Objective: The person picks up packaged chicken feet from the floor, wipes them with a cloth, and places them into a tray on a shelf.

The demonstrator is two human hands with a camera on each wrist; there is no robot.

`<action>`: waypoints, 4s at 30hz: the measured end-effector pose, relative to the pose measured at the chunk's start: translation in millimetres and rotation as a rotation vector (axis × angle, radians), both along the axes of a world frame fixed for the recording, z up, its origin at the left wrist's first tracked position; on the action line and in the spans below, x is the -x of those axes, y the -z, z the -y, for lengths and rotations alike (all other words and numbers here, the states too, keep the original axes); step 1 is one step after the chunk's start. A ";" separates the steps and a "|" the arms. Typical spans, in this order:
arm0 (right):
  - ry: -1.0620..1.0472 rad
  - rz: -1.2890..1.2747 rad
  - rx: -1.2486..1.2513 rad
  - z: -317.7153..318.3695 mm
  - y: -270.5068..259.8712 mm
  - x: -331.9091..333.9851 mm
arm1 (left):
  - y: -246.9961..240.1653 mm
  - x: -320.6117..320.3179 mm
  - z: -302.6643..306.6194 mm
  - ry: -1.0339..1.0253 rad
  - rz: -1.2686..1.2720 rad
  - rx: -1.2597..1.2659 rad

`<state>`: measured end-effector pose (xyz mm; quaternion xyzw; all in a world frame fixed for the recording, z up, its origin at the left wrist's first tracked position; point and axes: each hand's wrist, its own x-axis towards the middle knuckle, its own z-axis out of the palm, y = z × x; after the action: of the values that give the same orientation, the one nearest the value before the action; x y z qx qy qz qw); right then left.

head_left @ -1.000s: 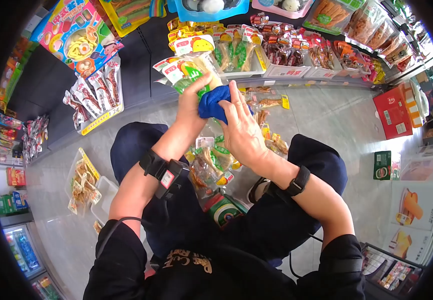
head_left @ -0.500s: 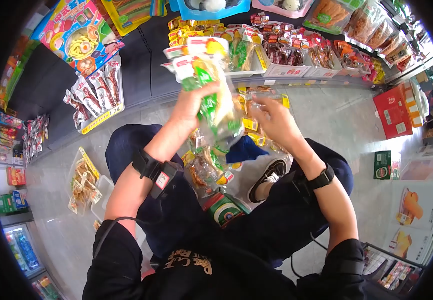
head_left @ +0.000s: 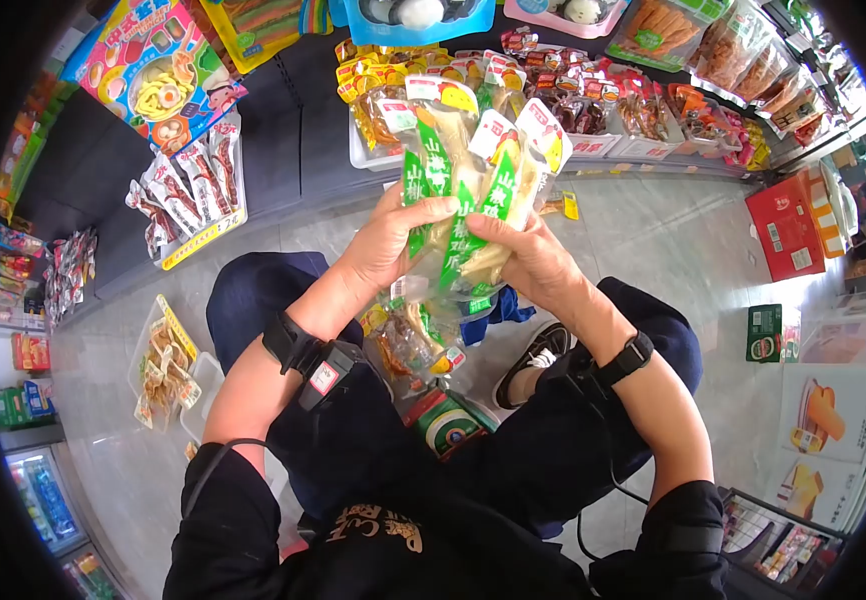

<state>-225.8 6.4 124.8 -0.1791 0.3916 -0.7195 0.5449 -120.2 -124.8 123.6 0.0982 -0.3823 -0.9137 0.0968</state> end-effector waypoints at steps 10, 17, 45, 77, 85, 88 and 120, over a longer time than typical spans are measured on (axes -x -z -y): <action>0.157 0.054 -0.083 -3.1 -2.1 20.9 | 13.6 -0.7 1.3 -0.045 0.107 0.436; 0.047 0.214 -0.266 -23.4 35.5 13.6 | 37.7 -5.4 -19.5 0.068 0.295 0.441; 0.318 -0.730 0.025 152.0 120.8 204.4 | 128.6 211.6 138.0 -0.451 -0.009 1.156; 0.329 -0.823 -0.162 158.4 205.3 262.8 | 205.8 244.0 135.9 -0.513 0.631 1.634; 0.428 -1.187 -0.758 161.3 186.4 263.8 | 212.2 239.5 131.6 -0.633 0.681 1.671; 0.567 -1.033 -0.586 155.5 198.8 254.4 | 222.0 237.7 138.7 -0.973 0.352 1.623; -0.428 -1.741 -0.856 47.4 38.5 205.9 | 195.1 131.9 129.2 -0.118 0.451 1.905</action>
<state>-431.7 -41.1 86.3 -0.4999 0.8414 -0.0216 0.2044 -252.1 -254.0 -71.5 0.1703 -0.9637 -0.1765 0.1055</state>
